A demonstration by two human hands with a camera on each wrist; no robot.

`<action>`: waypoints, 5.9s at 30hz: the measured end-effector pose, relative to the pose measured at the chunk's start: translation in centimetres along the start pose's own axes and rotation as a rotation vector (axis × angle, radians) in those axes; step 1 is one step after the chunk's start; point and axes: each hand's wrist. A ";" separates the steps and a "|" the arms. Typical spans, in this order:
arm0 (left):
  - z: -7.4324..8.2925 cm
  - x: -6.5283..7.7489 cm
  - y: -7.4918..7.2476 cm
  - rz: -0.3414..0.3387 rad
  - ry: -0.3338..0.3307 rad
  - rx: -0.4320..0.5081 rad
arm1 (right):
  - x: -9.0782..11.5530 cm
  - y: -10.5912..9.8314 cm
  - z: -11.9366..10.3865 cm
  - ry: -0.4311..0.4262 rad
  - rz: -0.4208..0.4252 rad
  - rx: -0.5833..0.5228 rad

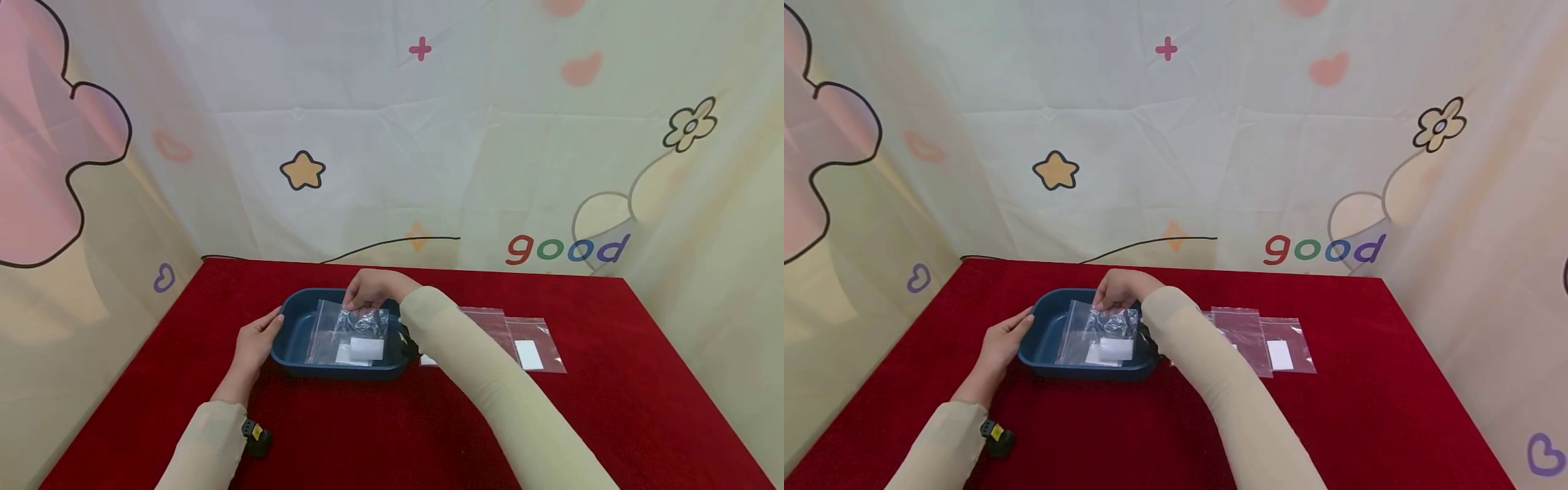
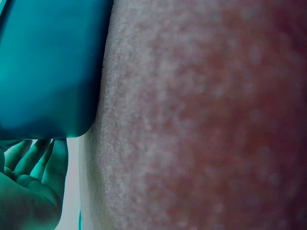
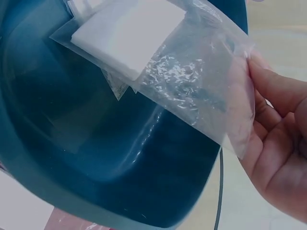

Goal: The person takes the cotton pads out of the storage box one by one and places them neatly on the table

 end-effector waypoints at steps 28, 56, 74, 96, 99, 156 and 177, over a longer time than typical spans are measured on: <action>0.1 0.0 0.2 0.006 -0.007 0.000 | 2.6 -1.3 -0.1 -0.117 0.120 -0.017; 0.1 0.1 0.0 0.011 0.011 0.019 | 7.4 -2.5 2.8 -0.141 0.290 -0.186; 0.2 0.2 0.0 0.011 0.010 0.000 | 10.6 -3.3 6.2 -0.158 0.350 -0.339; 0.3 0.1 0.1 0.016 0.019 -0.002 | 13.5 -2.9 9.6 -0.118 0.442 -0.361; 0.2 0.1 0.1 0.016 0.015 0.002 | 14.0 -2.8 10.1 -0.119 0.447 -0.381; 0.5 0.1 0.0 -0.004 -0.007 0.019 | 13.8 7.0 18.0 -0.129 0.195 -0.892; 0.3 0.1 0.0 -0.001 -0.013 0.022 | 14.0 9.2 22.3 0.060 0.254 -0.798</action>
Point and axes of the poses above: each hand's wrist, its own x-axis away from the middle knuckle, its own y-axis out of the palm, z = x × y, and after that the axes turned 11 degrees about y, right-handed
